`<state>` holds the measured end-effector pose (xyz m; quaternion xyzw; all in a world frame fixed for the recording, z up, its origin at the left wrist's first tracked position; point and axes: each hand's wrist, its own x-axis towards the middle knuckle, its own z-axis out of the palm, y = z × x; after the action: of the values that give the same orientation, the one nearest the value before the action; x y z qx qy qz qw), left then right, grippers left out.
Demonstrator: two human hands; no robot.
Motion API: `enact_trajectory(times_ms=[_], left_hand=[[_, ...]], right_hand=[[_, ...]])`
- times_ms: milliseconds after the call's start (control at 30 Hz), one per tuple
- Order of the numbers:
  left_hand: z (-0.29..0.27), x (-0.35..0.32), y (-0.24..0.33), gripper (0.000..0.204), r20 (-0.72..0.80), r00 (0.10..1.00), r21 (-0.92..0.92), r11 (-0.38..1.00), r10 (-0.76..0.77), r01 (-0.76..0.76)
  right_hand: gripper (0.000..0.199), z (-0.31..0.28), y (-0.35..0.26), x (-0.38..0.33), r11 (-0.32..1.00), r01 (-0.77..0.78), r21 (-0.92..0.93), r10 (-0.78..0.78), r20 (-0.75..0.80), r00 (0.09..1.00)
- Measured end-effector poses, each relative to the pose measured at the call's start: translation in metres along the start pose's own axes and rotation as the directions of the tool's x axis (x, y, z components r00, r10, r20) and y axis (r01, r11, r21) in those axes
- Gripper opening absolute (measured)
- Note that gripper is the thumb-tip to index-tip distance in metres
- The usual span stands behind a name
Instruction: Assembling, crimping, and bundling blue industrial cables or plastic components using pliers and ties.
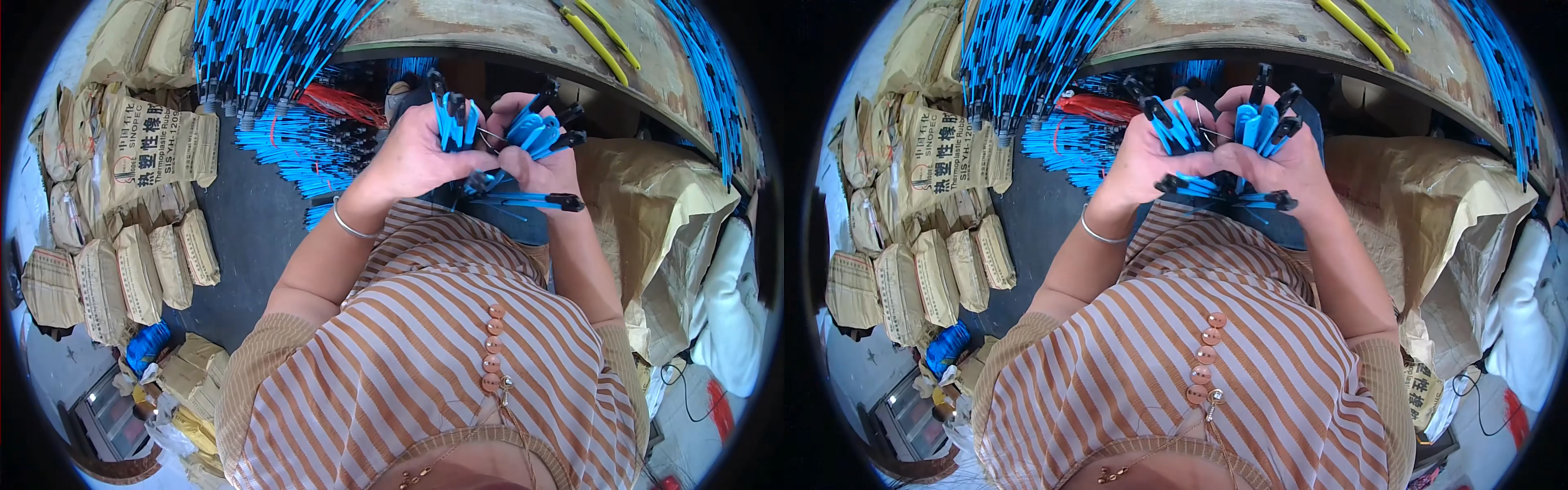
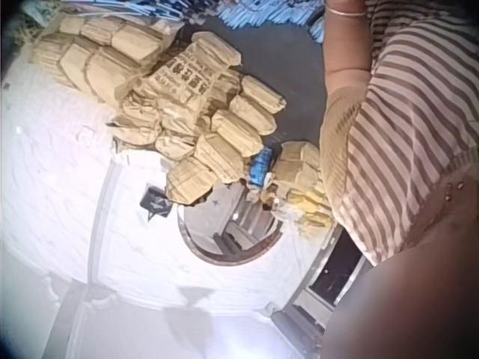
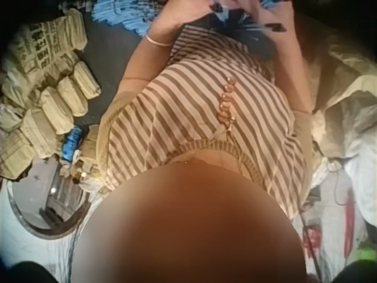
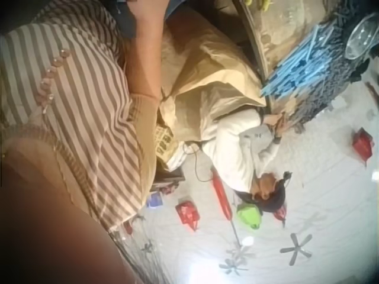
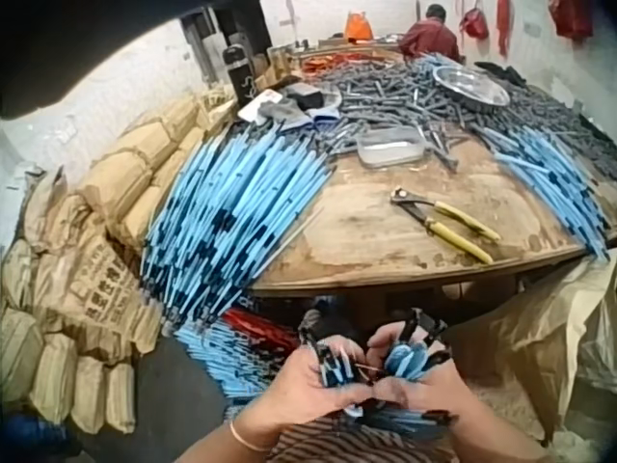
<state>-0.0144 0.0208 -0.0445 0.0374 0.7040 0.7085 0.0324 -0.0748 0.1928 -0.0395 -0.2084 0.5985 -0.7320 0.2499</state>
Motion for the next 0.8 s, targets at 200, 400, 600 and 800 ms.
enact_trajectory(times_ms=[200, 400, 600, 800], left_hand=[[0.0, 0.002, 0.005, 0.014, -0.015, 0.998, -0.018, 0.998, 0.062, -0.063], [0.002, 0.004, 0.0, 0.011, -0.128, 0.992, -0.014, 1.0, 0.011, -0.013], [-0.003, 0.003, 0.003, 0.009, 0.054, 0.998, -0.299, 0.954, 0.033, -0.015], [-0.007, 0.006, 0.01, 0.011, 0.181, 0.983, -0.248, 0.966, -0.027, 0.072]], right_hand=[[0.04, -0.015, -0.009, 0.001, 0.999, -0.005, 0.047, -0.002, 0.157, 0.988], [0.041, 0.004, -0.015, -0.002, 0.951, -0.181, -0.249, 0.119, -0.245, 0.962], [0.029, -0.021, -0.024, 0.003, 0.997, -0.038, 0.06, 0.02, 0.271, 0.963], [0.019, -0.029, -0.021, 0.007, 0.999, 0.028, -0.023, -0.018, 0.357, 0.934]])
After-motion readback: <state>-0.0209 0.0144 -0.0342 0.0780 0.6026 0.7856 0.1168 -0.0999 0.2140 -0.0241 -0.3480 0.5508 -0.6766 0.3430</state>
